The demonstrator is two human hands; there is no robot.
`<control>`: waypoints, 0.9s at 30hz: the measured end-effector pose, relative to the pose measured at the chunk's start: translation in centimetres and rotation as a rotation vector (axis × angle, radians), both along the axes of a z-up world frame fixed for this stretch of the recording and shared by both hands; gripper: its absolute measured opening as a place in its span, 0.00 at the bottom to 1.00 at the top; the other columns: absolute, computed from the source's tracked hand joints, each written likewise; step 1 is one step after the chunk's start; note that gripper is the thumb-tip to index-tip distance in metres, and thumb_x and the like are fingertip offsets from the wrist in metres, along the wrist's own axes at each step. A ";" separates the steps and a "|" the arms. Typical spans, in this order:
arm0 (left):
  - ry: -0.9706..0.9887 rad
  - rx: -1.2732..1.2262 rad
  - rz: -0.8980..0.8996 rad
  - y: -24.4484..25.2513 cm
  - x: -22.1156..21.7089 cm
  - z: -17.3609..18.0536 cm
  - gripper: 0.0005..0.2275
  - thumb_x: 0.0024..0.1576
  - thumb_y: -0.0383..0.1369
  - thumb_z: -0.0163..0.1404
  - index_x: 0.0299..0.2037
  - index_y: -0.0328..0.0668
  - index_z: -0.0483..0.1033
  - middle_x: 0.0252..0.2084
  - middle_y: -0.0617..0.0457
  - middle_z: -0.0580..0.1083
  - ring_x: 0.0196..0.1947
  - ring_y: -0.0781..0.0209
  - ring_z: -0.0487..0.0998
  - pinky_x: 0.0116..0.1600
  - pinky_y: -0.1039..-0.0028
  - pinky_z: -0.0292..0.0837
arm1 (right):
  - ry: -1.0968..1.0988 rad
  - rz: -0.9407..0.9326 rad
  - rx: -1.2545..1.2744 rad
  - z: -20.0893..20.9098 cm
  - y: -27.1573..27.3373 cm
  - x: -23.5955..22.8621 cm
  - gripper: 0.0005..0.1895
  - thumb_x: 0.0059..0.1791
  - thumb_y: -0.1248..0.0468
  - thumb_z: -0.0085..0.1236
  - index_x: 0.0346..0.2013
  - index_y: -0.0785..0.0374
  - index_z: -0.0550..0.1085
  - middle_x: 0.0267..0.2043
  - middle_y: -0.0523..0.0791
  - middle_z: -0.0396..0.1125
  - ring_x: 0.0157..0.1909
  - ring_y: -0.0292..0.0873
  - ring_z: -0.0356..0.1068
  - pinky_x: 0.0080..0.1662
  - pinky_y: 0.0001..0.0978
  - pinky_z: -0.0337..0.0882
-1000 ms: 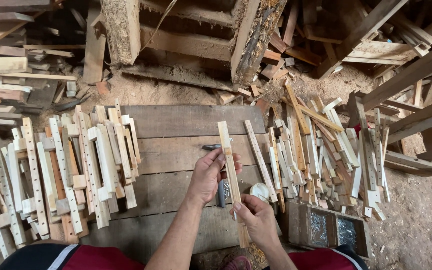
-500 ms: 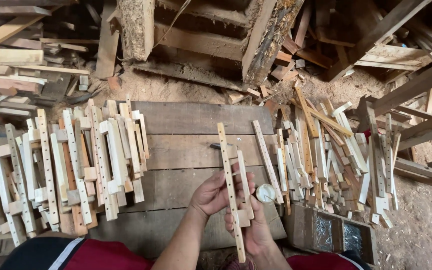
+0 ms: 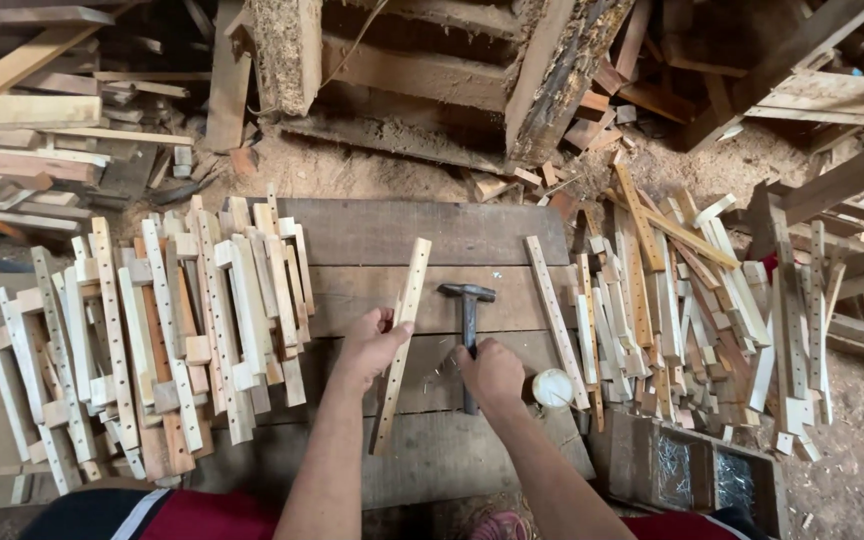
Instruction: The person picks up small wooden strips with pre-drilled holes, takes nails from a box, and hammers nails into the strips on a wooden workbench. Finished nailed strips are placed onto a growing pile beside the bench, and the person repeats the process with new strips.
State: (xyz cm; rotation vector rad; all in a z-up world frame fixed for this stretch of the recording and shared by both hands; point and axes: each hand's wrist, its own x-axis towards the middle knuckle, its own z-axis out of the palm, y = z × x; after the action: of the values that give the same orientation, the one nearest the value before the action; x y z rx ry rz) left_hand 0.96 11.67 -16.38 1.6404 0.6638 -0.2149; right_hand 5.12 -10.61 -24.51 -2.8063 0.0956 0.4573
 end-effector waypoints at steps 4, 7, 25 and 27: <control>0.100 0.233 -0.130 -0.5 1.1 -1.9 0.29 0.42 0.53 0.64 0.55 0.56 0.80 0.48 0.54 0.81 0.52 0.57 0.82 0.51 0.69 0.79 | -0.072 0.040 -0.105 -0.4 -0.2 0.0 0.24 0.47 0.42 0.55 0.27 0.60 0.74 0.22 0.48 0.70 0.30 0.53 0.78 0.31 0.42 0.78; 0.097 0.293 -0.198 -1.2 1.4 -0.4 0.26 0.48 0.46 0.60 0.55 0.43 0.79 0.51 0.44 0.77 0.55 0.46 0.79 0.56 0.62 0.77 | -0.046 -0.003 -0.136 1.3 -0.4 -0.8 0.24 0.47 0.44 0.55 0.29 0.64 0.77 0.28 0.53 0.73 0.37 0.58 0.79 0.39 0.48 0.80; 0.156 0.368 -0.379 -1.6 2.5 3.8 0.20 0.55 0.32 0.52 0.57 0.32 0.76 0.51 0.35 0.74 0.55 0.37 0.77 0.54 0.58 0.77 | -0.169 0.063 0.521 5.5 5.7 3.9 0.13 0.49 0.63 0.62 0.46 0.44 0.83 0.34 0.46 0.79 0.41 0.53 0.78 0.39 0.49 0.77; 0.135 0.427 -0.320 -1.1 2.6 5.7 0.18 0.56 0.30 0.50 0.56 0.30 0.76 0.52 0.33 0.73 0.56 0.34 0.75 0.55 0.57 0.76 | -0.165 0.106 0.552 5.6 6.5 4.7 0.14 0.46 0.66 0.67 0.45 0.48 0.84 0.26 0.43 0.77 0.32 0.45 0.77 0.36 0.30 0.75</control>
State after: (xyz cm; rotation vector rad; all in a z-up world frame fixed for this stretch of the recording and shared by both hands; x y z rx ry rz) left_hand 3.54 10.57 -10.66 2.1586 0.5701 -0.4420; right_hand 9.86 -4.14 -18.88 -2.2969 -0.1881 0.2265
